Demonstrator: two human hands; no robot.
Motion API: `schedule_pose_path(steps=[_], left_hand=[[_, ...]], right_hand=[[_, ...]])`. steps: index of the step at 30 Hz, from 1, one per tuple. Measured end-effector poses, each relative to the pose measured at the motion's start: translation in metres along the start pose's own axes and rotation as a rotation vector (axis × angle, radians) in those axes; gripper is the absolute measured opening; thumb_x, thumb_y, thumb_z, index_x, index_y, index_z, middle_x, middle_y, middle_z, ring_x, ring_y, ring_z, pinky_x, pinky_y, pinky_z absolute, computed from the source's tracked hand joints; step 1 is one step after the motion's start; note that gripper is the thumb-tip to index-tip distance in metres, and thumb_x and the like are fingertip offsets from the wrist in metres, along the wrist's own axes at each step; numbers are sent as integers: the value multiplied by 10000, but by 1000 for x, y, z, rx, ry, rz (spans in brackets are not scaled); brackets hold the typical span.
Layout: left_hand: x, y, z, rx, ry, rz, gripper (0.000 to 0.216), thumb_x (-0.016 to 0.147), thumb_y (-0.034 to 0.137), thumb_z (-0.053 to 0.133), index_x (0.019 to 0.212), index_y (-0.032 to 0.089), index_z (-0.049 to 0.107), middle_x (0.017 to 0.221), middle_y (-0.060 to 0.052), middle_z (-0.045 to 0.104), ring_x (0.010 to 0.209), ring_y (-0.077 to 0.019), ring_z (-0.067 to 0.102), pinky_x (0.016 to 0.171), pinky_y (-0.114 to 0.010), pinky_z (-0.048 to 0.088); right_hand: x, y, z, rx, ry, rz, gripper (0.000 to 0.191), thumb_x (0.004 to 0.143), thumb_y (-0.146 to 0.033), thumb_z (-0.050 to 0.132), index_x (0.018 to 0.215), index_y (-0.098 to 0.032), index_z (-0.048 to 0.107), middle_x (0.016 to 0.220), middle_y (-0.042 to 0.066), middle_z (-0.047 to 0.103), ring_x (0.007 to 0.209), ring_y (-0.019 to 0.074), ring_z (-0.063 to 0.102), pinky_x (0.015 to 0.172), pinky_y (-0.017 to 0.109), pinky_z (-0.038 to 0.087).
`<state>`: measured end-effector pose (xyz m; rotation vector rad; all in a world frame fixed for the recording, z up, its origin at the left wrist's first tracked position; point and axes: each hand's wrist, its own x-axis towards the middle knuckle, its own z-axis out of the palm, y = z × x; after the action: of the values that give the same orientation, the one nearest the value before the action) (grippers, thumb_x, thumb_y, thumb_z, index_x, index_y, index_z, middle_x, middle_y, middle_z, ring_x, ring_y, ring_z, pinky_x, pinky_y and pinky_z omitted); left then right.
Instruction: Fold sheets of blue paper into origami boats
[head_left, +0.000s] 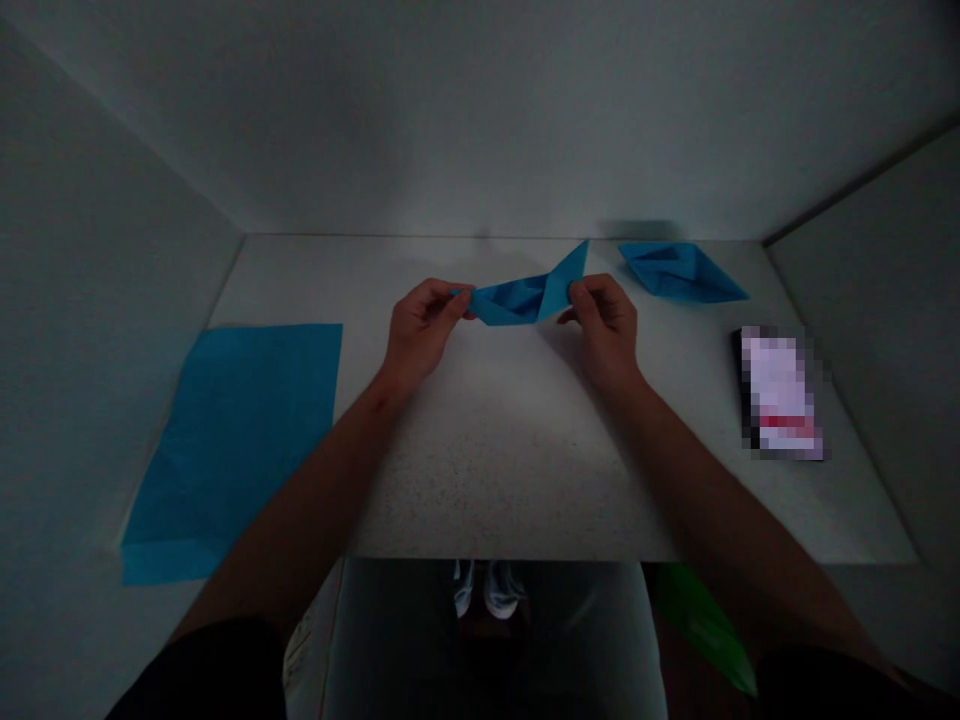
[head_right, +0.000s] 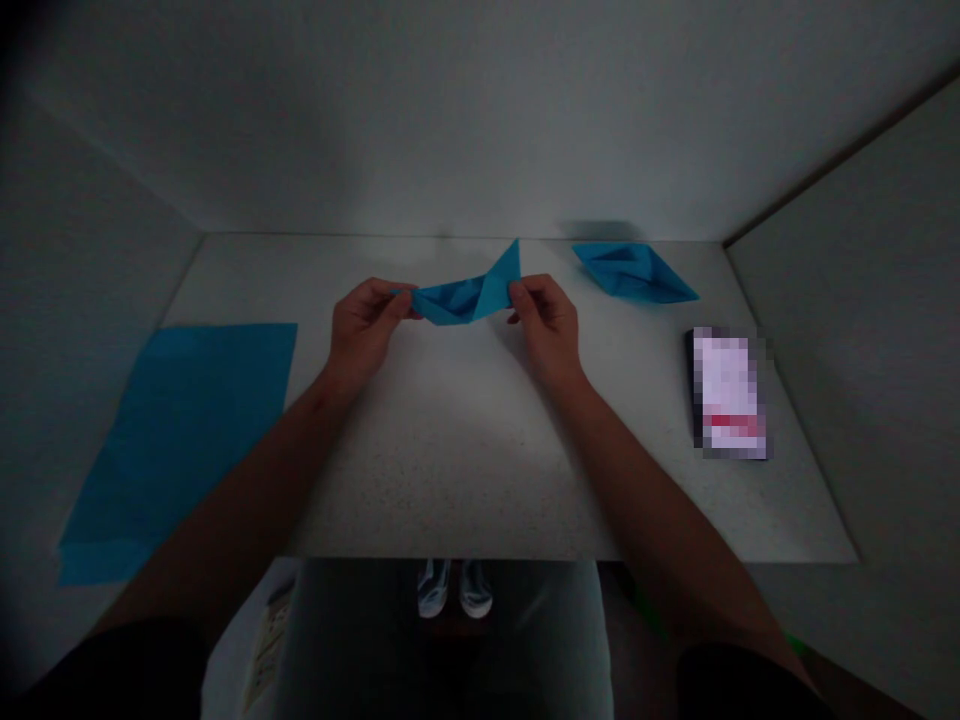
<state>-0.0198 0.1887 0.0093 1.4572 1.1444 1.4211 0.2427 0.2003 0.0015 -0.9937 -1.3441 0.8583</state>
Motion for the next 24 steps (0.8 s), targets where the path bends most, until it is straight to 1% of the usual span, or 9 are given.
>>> schedule_pose_path(steps=[4, 7, 9, 14, 15, 18, 20, 22, 24], left_hand=[[4, -6, 0, -18, 69, 7, 604, 927, 831, 796, 1036, 248, 683, 929, -28, 795, 815, -185, 818, 820, -346, 690], [5, -10, -1, -20, 86, 14, 621, 941, 866, 747, 1042, 262, 639, 928, -13, 773, 810, -177, 811, 811, -340, 690], [6, -12, -4, -34, 88, 27, 623, 916, 858, 783, 1049, 265, 645, 908, -6, 761, 804, -170, 791, 789, -322, 677], [2, -4, -6, -52, -79, 24, 648, 765, 684, 1012, 1203, 275, 764, 996, -28, 804, 862, -198, 786, 745, -320, 654], [0, 0, -5, -34, -113, 8, 599, 761, 652, 1024, 1161, 272, 792, 982, -31, 809, 867, -209, 789, 736, -326, 652], [-5, 8, -3, 43, -180, -31, 401, 810, 596, 999, 882, 247, 816, 822, -23, 786, 813, -221, 782, 693, -327, 635], [-7, 11, -2, 69, -220, -46, 393, 831, 582, 982, 776, 236, 804, 772, -24, 780, 789, -221, 780, 692, -327, 633], [-8, 11, -2, 67, -227, -54, 411, 849, 599, 961, 757, 228, 809, 782, -31, 796, 792, -221, 790, 713, -328, 643], [-8, 8, -3, 64, -179, -63, 470, 918, 660, 884, 755, 226, 807, 762, -34, 789, 783, -219, 793, 714, -328, 651]], right_hand=[[5, 11, -1, 53, 109, 28, 557, 926, -830, 795, 960, -303, 617, 857, -20, 684, 794, 172, 737, 654, 291, 623], [5, 14, -1, 32, 81, 16, 562, 948, -834, 764, 979, -307, 570, 825, -35, 670, 762, 164, 753, 641, 283, 628], [5, 13, -1, 24, 35, 0, 562, 950, -827, 770, 995, -311, 551, 792, -46, 654, 755, 167, 766, 619, 275, 622], [0, 6, 2, 89, -50, 24, 575, 899, -756, 875, 955, -301, 529, 731, -67, 632, 735, 171, 776, 576, 257, 601], [-2, 4, 3, 101, -75, 28, 574, 882, -735, 902, 940, -297, 537, 728, -66, 631, 722, 171, 768, 572, 260, 599], [-6, -5, 6, 77, -165, 20, 568, 773, -667, 1009, 959, -284, 633, 780, -50, 666, 705, 163, 722, 588, 284, 597], [-8, -12, 6, 11, -200, 8, 552, 723, -636, 1045, 959, -270, 705, 811, -33, 693, 705, 158, 682, 610, 298, 589], [-9, -16, 6, -50, -216, 17, 508, 756, -652, 1020, 869, -253, 726, 758, -28, 680, 662, 150, 631, 598, 304, 563], [-9, -17, 4, -65, -218, 47, 536, 823, -719, 951, 771, -245, 705, 684, -24, 649, 612, 151, 603, 567, 309, 543]])
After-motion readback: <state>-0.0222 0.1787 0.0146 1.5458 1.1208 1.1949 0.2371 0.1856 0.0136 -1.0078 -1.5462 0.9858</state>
